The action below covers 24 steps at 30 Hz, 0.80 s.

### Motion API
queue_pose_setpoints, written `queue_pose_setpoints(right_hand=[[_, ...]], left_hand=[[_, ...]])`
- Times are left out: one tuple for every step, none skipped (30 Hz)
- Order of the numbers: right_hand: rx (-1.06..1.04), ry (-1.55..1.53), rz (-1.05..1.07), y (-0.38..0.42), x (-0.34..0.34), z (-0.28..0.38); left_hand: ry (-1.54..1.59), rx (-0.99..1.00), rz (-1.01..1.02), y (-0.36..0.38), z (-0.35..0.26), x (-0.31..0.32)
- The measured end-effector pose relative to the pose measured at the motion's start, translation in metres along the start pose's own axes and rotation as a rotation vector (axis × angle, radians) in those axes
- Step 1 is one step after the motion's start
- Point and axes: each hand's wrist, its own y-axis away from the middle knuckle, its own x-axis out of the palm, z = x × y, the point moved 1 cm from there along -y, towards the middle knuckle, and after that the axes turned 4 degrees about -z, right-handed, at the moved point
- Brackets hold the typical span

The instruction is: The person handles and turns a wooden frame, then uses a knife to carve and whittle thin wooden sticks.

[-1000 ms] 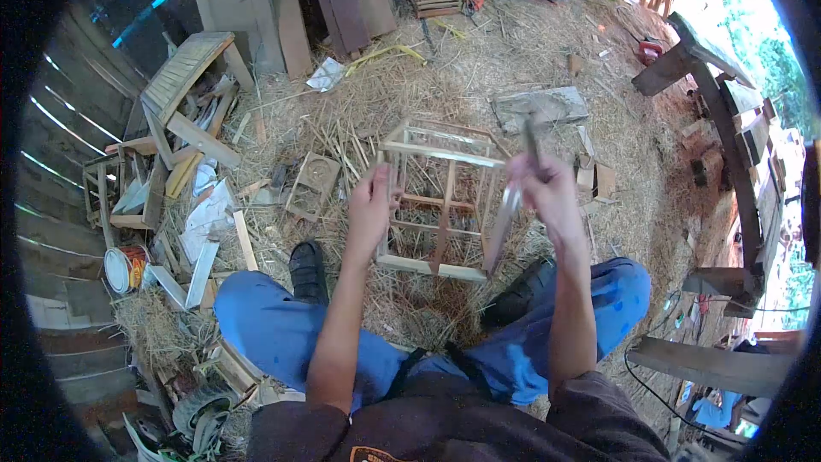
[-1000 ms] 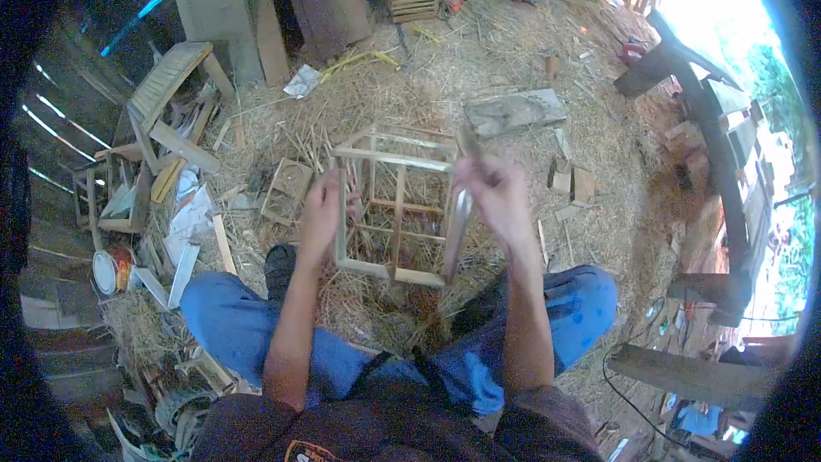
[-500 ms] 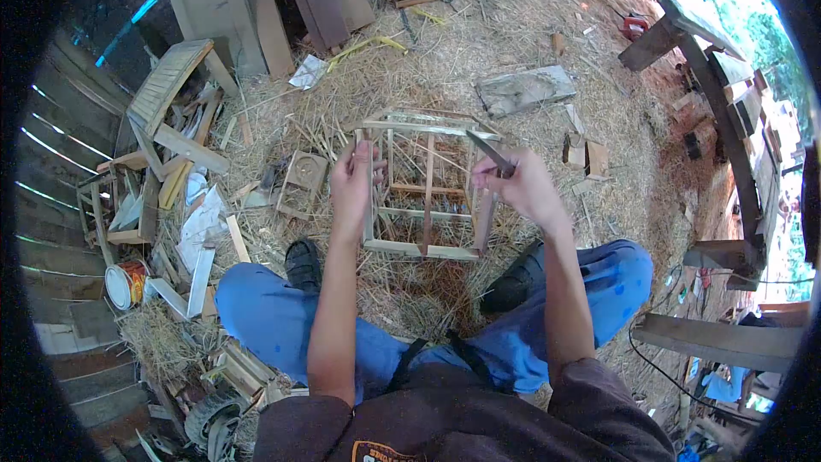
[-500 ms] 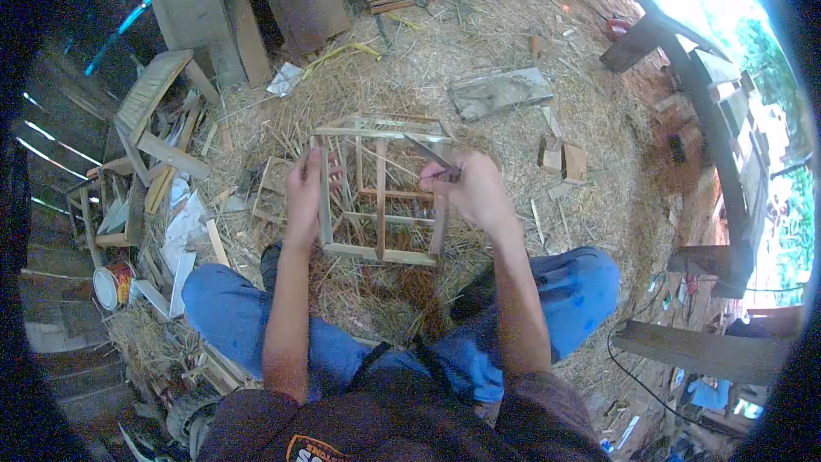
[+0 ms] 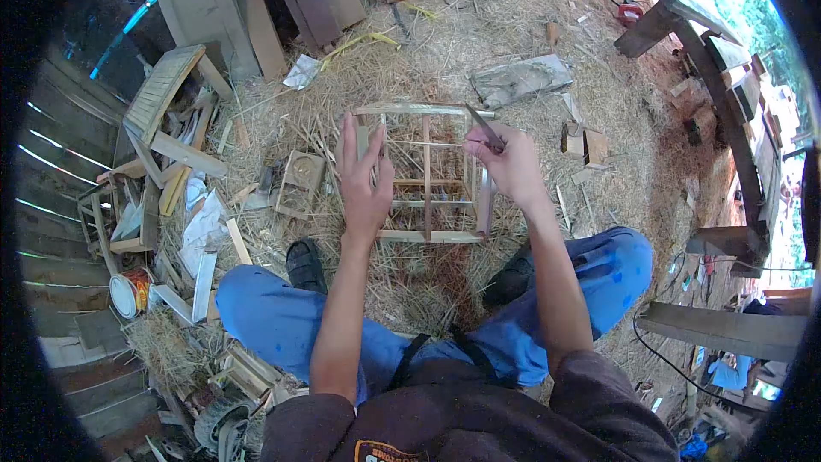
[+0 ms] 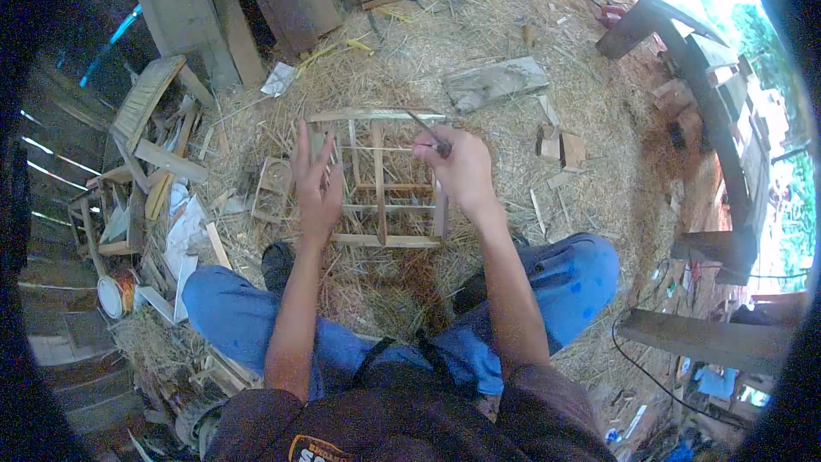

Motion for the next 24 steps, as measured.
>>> queue_pose_setpoints(right_hand=[[0.006, -0.024, -0.032, -0.001, 0.0, -0.001], [0.011, -0.049, -0.064, -0.001, 0.001, -0.001], [0.017, -0.073, -0.095, -0.001, 0.003, 0.001], [0.051, -0.054, -0.109, -0.001, 0.003, 0.004], [0.084, -0.034, -0.124, 0.0, 0.003, 0.007], [0.118, -0.014, -0.139, 0.001, 0.002, 0.009], [0.079, -0.002, -0.186, 0.001, 0.004, 0.005], [0.039, 0.011, -0.232, 0.0, 0.008, -0.001], [-0.002, 0.024, -0.278, -0.001, 0.01, -0.003], [0.011, -0.002, -0.283, -0.002, 0.011, -0.006], [0.024, -0.028, -0.288, -0.002, 0.012, -0.008], [0.037, -0.053, -0.293, -0.002, 0.013, -0.008], [0.029, -0.068, -0.298, -0.002, 0.014, -0.007], [0.02, -0.082, -0.304, -0.002, 0.014, -0.006], [0.012, -0.096, -0.31, -0.001, 0.014, -0.005], [0.044, -0.15, -0.309, -0.001, 0.014, -0.005], [0.075, -0.204, -0.308, -0.001, 0.015, -0.005], [0.104, -0.258, -0.306, -0.002, 0.016, -0.004], [0.093, -0.247, -0.319, -0.003, 0.016, -0.002], [0.083, -0.235, -0.334, -0.003, 0.016, 0.0], [0.074, -0.223, -0.348, -0.003, 0.016, 0.001], [0.083, -0.229, -0.34, -0.003, 0.016, 0.001], [0.092, -0.237, -0.331, -0.002, 0.016, 0.001], [0.103, -0.244, -0.322, -0.002, 0.016, 0.0]], left_hand=[[0.017, -0.016, 0.004, -0.001, -0.003, 0.001], [-0.009, -0.036, 0.0, 0.0, -0.002, 0.004], [-0.036, -0.057, -0.005, 0.001, -0.001, 0.006], [-0.063, -0.078, -0.009, 0.001, 0.0, 0.009], [-0.082, -0.08, 0.006, 0.002, 0.001, 0.01], [-0.101, -0.083, 0.021, 0.001, -0.004, 0.009], [-0.119, -0.086, 0.034, 0.0, -0.006, 0.008], [-0.147, -0.08, 0.038, 0.0, -0.005, 0.009], [-0.175, -0.076, 0.042, 0.0, -0.004, 0.009], [-0.204, -0.071, 0.045, 0.0, -0.003, 0.01], [-0.189, -0.07, 0.041, 0.001, -0.002, 0.011], [-0.175, -0.07, 0.037, 0.001, -0.001, 0.011], [-0.16, -0.067, 0.033, 0.0, -0.001, 0.012], [-0.165, -0.064, 0.024, 0.0, -0.001, 0.012], [-0.171, -0.061, 0.017, 0.0, -0.001, 0.013], [-0.177, -0.058, 0.01, 0.0, -0.002, 0.013], [-0.184, -0.054, 0.011, -0.001, -0.001, 0.013], [-0.19, -0.051, 0.011, -0.002, 0.0, 0.014], [-0.196, -0.049, 0.011, -0.002, 0.0, 0.015], [-0.178, -0.059, 0.015, -0.001, 0.001, 0.015], [-0.16, -0.07, 0.02, -0.001, 0.0, 0.015], [-0.142, -0.08, 0.025, -0.001, 0.0, 0.014], [-0.143, -0.076, 0.008, -0.001, -0.001, 0.014], [-0.144, -0.072, -0.009, -0.001, -0.002, 0.015]])
